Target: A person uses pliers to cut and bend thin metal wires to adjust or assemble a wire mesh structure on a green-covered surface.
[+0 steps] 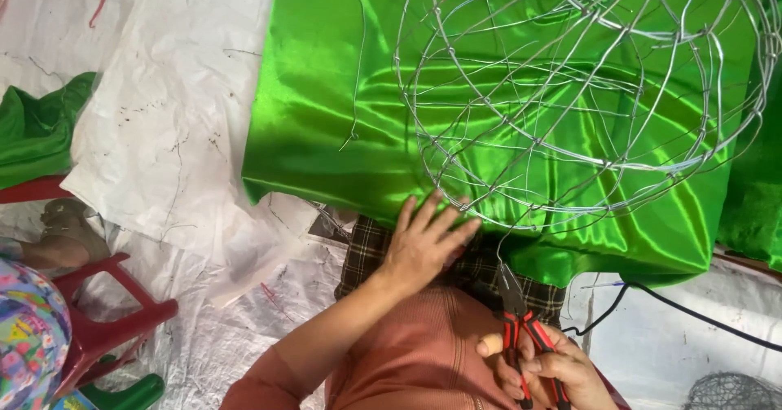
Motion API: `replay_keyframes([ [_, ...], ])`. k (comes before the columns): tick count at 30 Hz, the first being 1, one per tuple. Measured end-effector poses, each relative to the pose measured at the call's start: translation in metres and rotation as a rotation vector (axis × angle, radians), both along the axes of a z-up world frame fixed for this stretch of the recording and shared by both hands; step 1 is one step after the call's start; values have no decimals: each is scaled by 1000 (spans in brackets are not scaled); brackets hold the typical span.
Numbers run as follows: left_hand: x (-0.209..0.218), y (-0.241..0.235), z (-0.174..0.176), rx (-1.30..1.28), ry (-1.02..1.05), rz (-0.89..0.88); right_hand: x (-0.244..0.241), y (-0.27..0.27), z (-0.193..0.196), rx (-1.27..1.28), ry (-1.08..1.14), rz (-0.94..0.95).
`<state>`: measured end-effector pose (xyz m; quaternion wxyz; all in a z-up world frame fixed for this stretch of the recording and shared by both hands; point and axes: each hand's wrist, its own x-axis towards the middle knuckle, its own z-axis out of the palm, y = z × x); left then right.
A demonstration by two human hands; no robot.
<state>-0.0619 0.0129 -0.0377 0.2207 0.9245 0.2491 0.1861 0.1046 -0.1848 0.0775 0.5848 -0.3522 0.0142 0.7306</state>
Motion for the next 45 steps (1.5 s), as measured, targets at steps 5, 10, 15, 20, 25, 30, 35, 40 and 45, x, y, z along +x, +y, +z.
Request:
replay_keyframes([
  [5, -10, -25, 9, -155, -130, -128, -2, 1, -9, -19, 27, 18],
  [10, -1, -7, 52, -391, -525, 182, 1, 11, -19, -95, 45, 91],
  [15, 22, 12, 79, -434, -649, 258, 18, 10, -28, -106, -3, 128],
  [20, 43, 24, 74, -428, -630, 287, 33, 14, -23, -168, -30, 129],
  [25, 67, 45, 58, -480, -576, 264, 41, 22, -9, -117, -28, 142],
  [30, 69, 53, 48, -491, -745, 294, 50, 13, -24, -110, -91, 95],
  [35, 34, 34, 60, -496, -711, 352, 33, 19, -27, -87, -125, -10],
  [40, 22, 12, 56, -959, -443, 181, 4, 26, -15, -116, -220, -137],
  [45, 39, -6, 59, -1532, -237, 188, -6, 14, -16, -188, -302, -55],
])
